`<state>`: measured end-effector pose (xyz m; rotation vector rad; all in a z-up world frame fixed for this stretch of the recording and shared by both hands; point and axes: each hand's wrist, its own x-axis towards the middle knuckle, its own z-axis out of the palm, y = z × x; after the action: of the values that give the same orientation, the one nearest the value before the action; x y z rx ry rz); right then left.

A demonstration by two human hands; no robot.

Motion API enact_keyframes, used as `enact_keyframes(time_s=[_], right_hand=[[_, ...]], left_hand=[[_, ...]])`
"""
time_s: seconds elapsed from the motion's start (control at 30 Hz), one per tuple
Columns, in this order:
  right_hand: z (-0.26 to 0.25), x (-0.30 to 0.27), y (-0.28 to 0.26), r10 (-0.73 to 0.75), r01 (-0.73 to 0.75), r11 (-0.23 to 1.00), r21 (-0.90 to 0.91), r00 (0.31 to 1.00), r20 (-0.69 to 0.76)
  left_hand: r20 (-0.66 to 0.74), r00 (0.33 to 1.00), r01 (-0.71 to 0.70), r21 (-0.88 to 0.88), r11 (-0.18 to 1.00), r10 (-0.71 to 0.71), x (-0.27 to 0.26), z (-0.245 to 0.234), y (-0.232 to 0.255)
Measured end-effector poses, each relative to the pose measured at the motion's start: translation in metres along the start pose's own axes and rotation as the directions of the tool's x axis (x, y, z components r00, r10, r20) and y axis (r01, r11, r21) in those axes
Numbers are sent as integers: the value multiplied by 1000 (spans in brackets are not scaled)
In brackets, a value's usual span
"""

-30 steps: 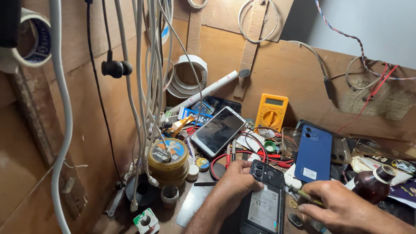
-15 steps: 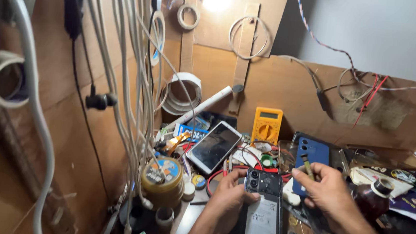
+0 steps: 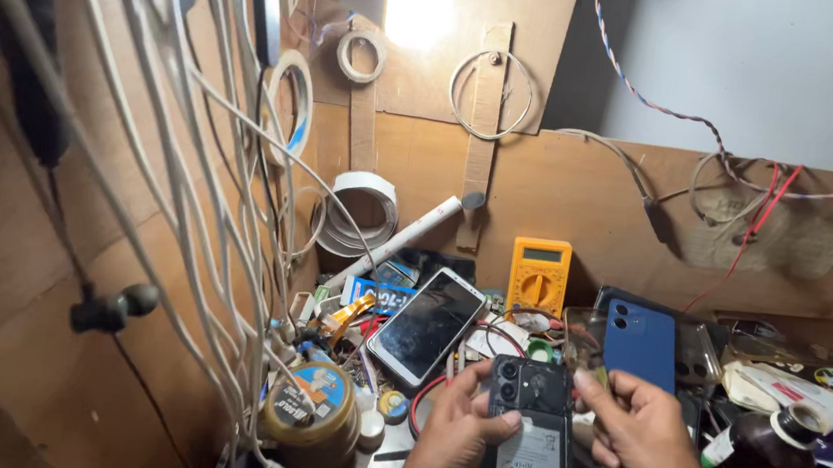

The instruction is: The person uses a small tool to scrape and clean the internal components of a disassembled smartphone. They hold the device steady with one hand while working on the camera module area and battery connector with the other. The person occasionally lifts the phone to inspect the cleaned area before continuing the scraping motion.

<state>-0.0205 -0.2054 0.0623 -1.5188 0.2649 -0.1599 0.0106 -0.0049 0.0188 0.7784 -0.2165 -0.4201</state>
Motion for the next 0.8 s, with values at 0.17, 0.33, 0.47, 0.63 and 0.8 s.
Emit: enact_keyframes(time_s=[0.17, 0.33, 0.47, 0.63, 0.8], right_hand=[[5, -2, -2, 61, -60, 997, -51, 998, 25], [4, 2, 5, 95, -106, 985, -134, 992, -83], [2, 8, 13, 37, -37, 999, -11, 998, -47], [0, 11, 18, -21, 22, 999, 41, 1000, -23], [-1, 11, 17, 0, 1, 1000, 17, 1000, -27]], left_hand=[[-64, 998, 22, -8, 1000, -23, 8, -1, -2], [-58, 998, 25, 4, 1000, -25, 10, -2, -4], [-55, 998, 44, 20, 999, -42, 13, -2, -4], [-66, 996, 56, 21, 998, -54, 14, -3, -5], [-49, 999, 21, 23, 1000, -20, 13, -3, -5]])
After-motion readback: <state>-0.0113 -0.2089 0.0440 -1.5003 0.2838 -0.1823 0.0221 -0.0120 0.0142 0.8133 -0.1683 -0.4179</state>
